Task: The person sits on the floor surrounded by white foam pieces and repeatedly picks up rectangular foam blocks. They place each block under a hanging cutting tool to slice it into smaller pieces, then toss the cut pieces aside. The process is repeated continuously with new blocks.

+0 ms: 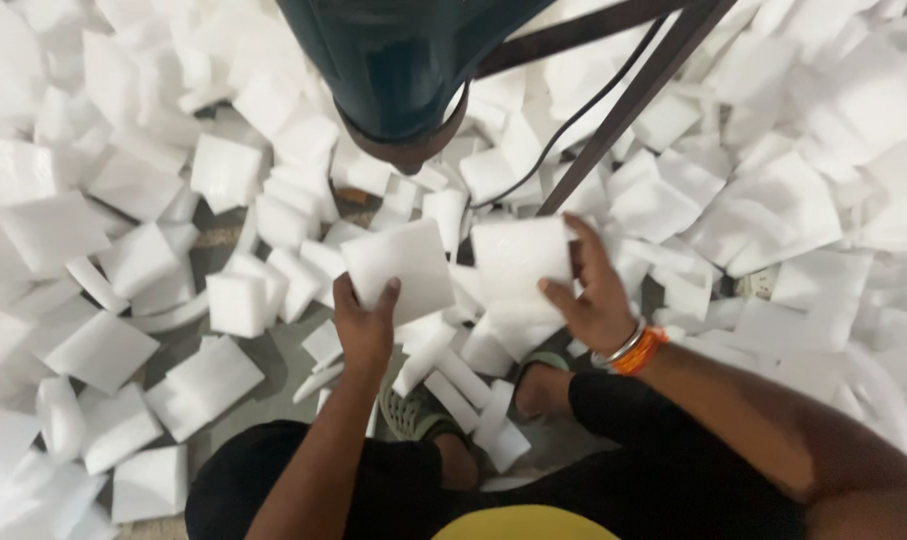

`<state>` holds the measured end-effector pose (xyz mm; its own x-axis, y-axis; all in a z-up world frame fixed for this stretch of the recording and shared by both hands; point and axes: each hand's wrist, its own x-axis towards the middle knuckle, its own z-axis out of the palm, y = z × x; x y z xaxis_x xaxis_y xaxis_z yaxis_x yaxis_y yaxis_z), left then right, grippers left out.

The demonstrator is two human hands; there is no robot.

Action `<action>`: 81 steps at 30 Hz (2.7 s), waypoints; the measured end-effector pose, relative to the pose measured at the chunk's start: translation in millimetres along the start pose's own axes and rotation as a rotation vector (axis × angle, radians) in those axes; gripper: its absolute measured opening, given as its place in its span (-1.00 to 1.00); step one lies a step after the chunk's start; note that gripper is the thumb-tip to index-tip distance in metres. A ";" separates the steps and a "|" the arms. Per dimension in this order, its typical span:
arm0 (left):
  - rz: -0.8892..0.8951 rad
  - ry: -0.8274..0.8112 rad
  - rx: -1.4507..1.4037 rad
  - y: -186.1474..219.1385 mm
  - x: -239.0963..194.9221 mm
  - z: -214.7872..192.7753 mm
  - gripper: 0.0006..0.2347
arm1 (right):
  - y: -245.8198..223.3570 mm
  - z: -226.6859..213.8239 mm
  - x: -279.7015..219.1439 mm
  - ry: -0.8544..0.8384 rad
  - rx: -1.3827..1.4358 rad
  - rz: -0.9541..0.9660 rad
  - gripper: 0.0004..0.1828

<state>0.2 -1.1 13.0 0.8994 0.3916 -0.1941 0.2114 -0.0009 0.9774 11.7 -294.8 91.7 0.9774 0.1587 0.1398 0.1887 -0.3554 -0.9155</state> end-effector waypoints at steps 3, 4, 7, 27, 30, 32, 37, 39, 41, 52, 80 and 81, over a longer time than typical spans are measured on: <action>0.212 -0.002 0.201 6.4 -19.8 16.1 -0.35 | -15.6 15.2 -10.5 -0.010 -0.092 -0.163 -0.08; 0.292 -0.009 0.297 6.4 -28.2 22.9 -0.32 | -19.5 20.1 -16.1 0.003 -0.180 -0.196 -0.07; 0.281 -0.368 -0.129 6.2 -52.4 29.1 -0.35 | -24.5 21.5 -22.9 0.007 -0.163 -0.179 -0.12; -0.274 -0.701 -0.636 18.7 -66.4 26.1 -0.12 | -34.5 31.2 -35.8 -0.035 0.257 -0.099 -0.27; -0.025 -0.595 -0.506 27.2 -63.2 26.7 -0.08 | -35.3 28.1 -29.4 -0.020 0.175 -0.144 -0.28; 0.179 -0.506 -0.356 29.7 -60.1 24.0 -0.04 | -32.1 27.1 -24.8 0.015 0.124 -0.128 -0.28; 0.194 -0.507 -0.280 35.6 -61.1 17.4 0.00 | -24.7 27.5 -32.6 0.013 0.260 -0.153 -0.34; 0.189 -0.507 -0.248 44.5 -61.4 18.2 0.02 | -27.9 26.5 -29.5 0.010 0.266 -0.212 -0.35; 0.194 -0.522 -0.228 48.3 -63.7 19.5 0.04 | -28.5 25.1 -31.9 0.046 0.168 -0.202 -0.34; 0.330 -0.574 -0.243 44.4 -67.3 32.3 -0.02 | -18.5 24.7 -34.5 0.034 0.228 -0.159 -0.35; 0.497 -0.555 -0.604 80.3 107.8 47.9 -0.52 | -35.8 58.3 169.6 0.060 0.699 0.123 -0.53; 0.397 -0.601 -0.730 83.6 109.9 49.3 -0.49 | -37.9 56.6 173.2 0.046 0.699 0.110 -0.53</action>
<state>135.6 -3.5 69.2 0.9393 -0.0413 0.3406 -0.2466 0.6088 0.7540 168.4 -201.7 129.3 0.9931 0.1117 0.0348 -0.0016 0.3100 -0.9507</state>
